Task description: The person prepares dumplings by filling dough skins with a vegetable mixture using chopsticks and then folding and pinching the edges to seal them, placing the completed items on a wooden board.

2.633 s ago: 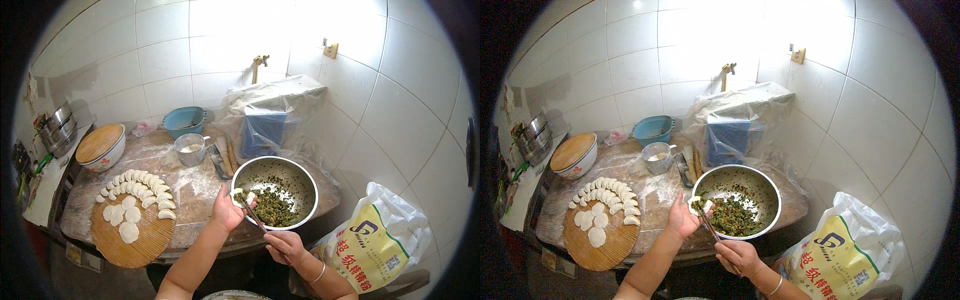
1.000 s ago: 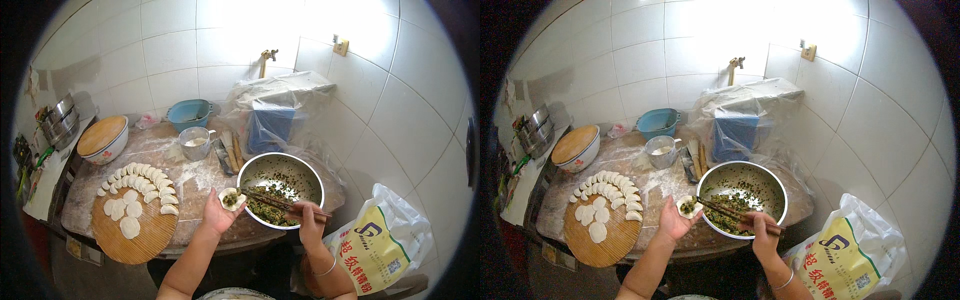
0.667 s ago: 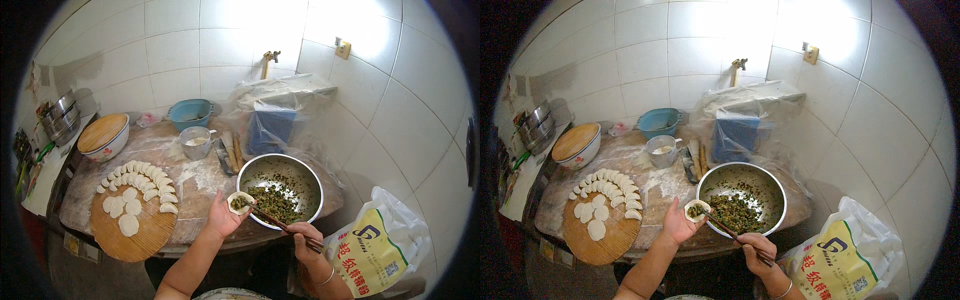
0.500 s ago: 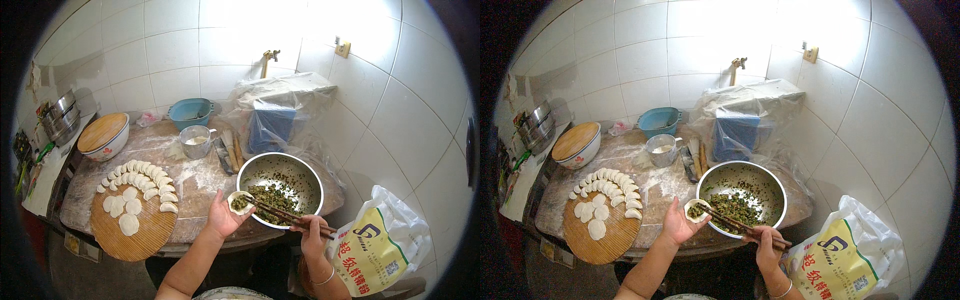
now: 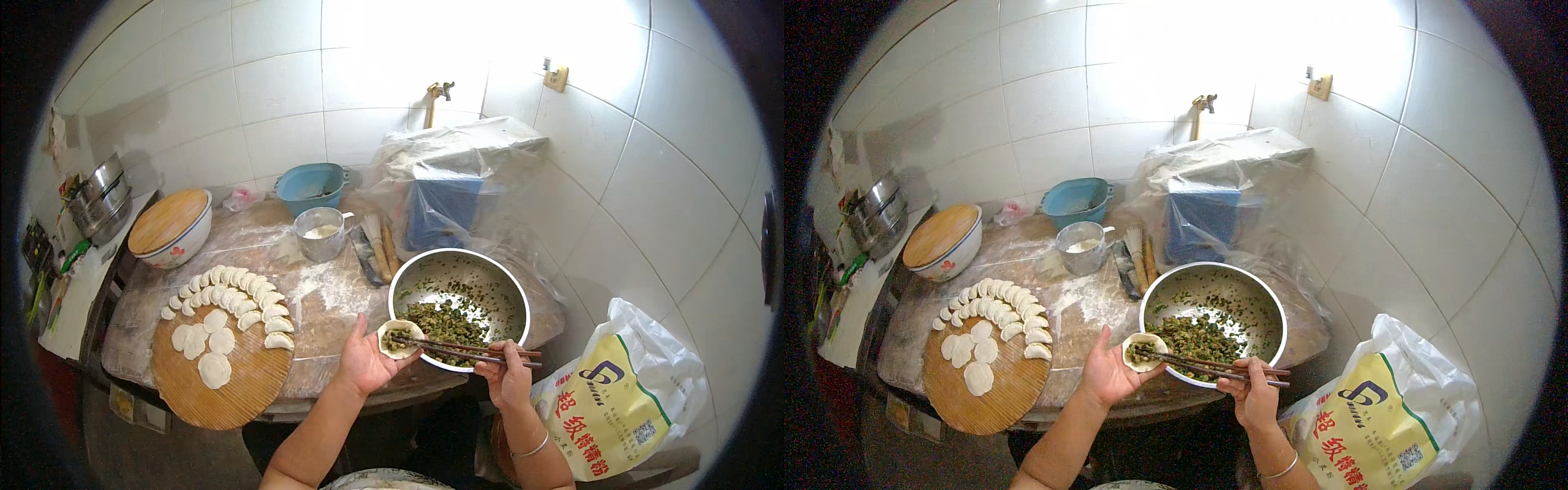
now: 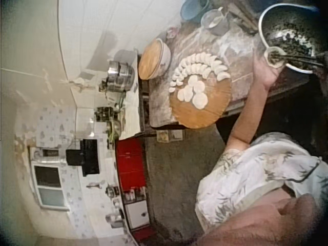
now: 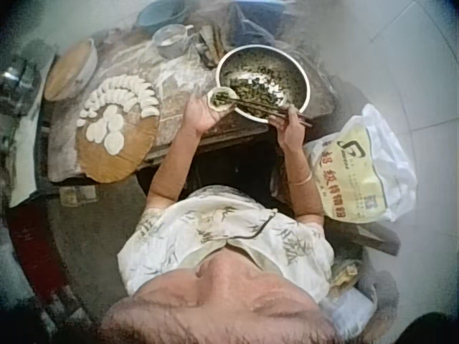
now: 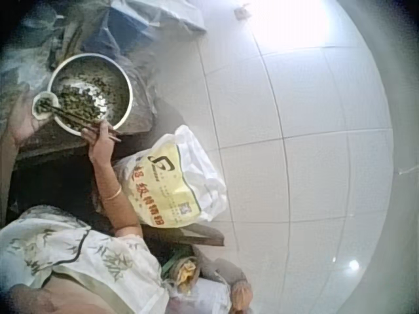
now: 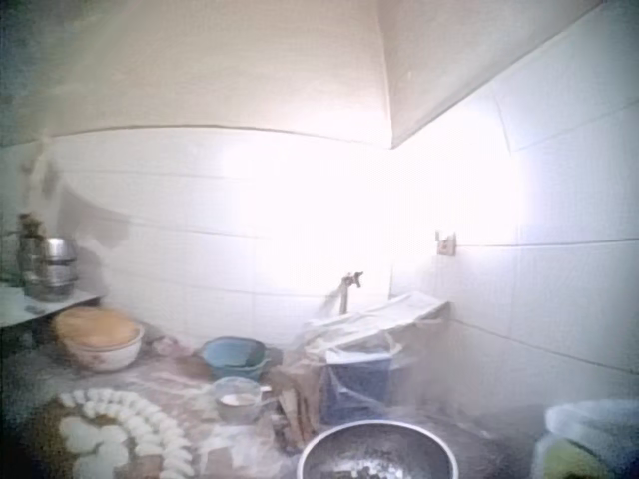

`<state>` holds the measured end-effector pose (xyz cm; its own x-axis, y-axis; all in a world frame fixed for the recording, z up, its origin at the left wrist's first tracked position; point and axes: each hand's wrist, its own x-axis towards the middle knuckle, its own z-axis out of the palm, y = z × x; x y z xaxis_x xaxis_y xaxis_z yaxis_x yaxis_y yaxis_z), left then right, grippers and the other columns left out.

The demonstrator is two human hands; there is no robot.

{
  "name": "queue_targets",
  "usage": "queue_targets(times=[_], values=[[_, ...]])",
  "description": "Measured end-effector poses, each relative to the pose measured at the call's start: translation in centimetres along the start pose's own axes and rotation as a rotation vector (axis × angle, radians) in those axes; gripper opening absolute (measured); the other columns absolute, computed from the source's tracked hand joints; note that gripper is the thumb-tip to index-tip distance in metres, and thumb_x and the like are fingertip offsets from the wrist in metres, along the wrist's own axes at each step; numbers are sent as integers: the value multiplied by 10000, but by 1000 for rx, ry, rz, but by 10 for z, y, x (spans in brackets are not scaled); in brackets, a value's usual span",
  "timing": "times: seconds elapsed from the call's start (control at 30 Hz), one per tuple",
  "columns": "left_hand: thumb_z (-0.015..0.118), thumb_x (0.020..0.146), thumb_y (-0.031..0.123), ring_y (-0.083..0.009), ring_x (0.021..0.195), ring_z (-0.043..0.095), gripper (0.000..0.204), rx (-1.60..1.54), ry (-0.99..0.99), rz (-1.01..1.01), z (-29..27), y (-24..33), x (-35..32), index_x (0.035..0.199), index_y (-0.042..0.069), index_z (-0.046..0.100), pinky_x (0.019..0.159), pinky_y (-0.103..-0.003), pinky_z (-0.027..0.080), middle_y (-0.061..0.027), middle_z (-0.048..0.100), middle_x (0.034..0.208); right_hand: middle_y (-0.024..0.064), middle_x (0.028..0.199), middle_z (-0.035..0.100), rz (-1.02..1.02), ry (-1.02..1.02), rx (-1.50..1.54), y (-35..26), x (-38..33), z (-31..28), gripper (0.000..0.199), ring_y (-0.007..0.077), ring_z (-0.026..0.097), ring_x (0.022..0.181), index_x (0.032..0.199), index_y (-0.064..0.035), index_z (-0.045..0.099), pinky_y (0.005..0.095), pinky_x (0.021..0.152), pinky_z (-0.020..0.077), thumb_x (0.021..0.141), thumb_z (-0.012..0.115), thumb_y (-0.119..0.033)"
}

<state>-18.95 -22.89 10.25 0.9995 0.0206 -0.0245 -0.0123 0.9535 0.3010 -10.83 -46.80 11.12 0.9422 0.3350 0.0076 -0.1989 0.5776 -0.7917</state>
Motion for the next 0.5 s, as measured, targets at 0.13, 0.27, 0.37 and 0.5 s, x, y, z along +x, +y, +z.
queue_targets(times=[0.13, 0.27, 0.37, 0.5], values=[[259, 920, 608, -405, 1236, 406, 810, -24, 6, 2, -5, 0, -1, 1321, -94, 310, 1040, -523, 325, -268, 404, 1329, 128, 788, 618, -12, -9, -43, -3, 0, -6, 261, 234, 673, 643, 941, 10, 548, 359, 576, 601, 970, 430, -221], [262, 920, 607, -398, 1237, 407, 811, 33, -101, -29, -3, 2, -3, 1322, -95, 307, 1043, -523, 321, -268, 400, 1333, 135, 778, 618, -12, -25, -52, -5, -4, 0, 271, 229, 669, 627, 916, 17, 563, 361, 580, 599, 969, 432, -215], [255, 920, 609, -393, 1237, 409, 814, 33, -93, -26, 0, 1, -6, 1323, -96, 306, 1043, -528, 319, -264, 400, 1335, 139, 774, 616, 54, -37, -13, 1, 2, -3, 272, 231, 666, 618, 900, 18, 568, 364, 584, 597, 968, 431, -207], [249, 921, 610, -391, 1233, 412, 814, 20, -3, -9, -2, 0, -8, 1320, -97, 308, 1040, -530, 323, -260, 401, 1334, 138, 772, 613, 0, -51, -55, -5, -1, -5, 275, 238, 666, 619, 900, 21, 567, 370, 588, 595, 968, 439, -213]])
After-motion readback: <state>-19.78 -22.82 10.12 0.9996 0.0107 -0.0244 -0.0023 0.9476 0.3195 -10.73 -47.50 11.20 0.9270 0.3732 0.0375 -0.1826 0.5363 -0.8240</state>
